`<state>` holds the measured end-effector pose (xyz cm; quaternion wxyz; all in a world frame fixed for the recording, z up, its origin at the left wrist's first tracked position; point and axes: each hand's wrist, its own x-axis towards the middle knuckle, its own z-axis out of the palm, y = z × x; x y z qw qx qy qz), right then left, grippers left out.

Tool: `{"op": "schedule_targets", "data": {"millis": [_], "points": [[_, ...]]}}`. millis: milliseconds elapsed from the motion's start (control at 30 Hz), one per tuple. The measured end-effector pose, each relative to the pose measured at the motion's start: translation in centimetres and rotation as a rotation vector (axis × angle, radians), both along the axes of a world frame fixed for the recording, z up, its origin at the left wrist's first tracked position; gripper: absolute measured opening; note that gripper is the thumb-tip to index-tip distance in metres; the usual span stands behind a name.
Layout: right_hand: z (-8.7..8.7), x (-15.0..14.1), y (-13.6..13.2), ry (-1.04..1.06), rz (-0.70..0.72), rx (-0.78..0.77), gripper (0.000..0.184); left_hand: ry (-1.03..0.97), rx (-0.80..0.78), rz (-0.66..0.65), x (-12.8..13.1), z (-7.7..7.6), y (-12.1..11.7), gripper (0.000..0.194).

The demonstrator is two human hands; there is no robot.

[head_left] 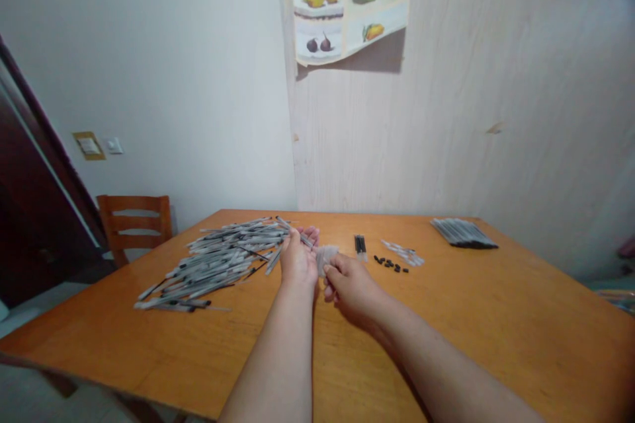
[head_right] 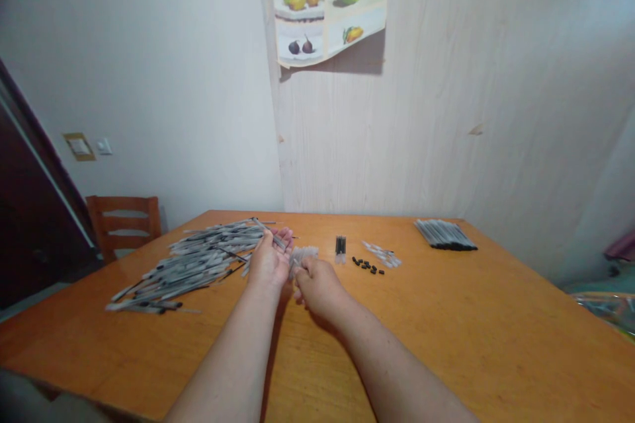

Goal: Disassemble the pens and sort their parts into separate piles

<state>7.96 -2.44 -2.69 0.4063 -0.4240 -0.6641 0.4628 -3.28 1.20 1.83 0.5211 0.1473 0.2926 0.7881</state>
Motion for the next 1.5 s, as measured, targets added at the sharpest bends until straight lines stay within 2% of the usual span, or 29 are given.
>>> {"op": "schedule_targets", "data": {"millis": [200,333,433,500,600,667,800,900,1200,1500], "points": [[1.4,3.5,2.1,0.029,-0.271,0.087,0.011,-0.006,-0.031,-0.001,-0.1,-0.8,0.5,0.014],[1.9,8.5,4.4,0.019,-0.491,0.135,0.019,0.021,-0.052,-0.018,0.1,-1.1,0.6,0.013],[1.5,13.1,5.7,-0.09,-0.711,0.249,0.03,0.045,-0.066,-0.03,0.3,-0.9,0.3,0.012],[1.1,15.7,6.0,-0.159,-0.866,0.274,0.036,0.057,-0.076,-0.041,0.5,-0.6,0.0,0.011],[0.3,18.3,5.8,-0.313,-1.028,0.234,0.039,0.075,-0.091,-0.061,0.6,-0.4,-0.3,0.011],[-0.3,19.0,5.5,-0.418,-1.079,0.142,0.04,0.086,-0.098,-0.072,0.7,-0.4,-0.4,0.011],[-1.1,19.6,5.4,-0.599,-1.083,-0.108,0.037,0.105,-0.105,-0.084,0.7,-0.7,-0.4,0.012],[-1.5,19.9,5.8,-0.682,-1.062,-0.196,0.036,0.11,-0.113,-0.097,0.8,-0.7,-0.4,0.011],[-1.8,20.3,6.2,-0.72,-1.014,-0.21,0.04,0.129,-0.16,-0.11,1.2,-0.4,-0.7,0.009],[-2.0,20.4,6.2,-0.656,-1.061,-0.193,0.05,0.174,-0.179,-0.124,1.3,-0.3,-0.9,0.008]]}}
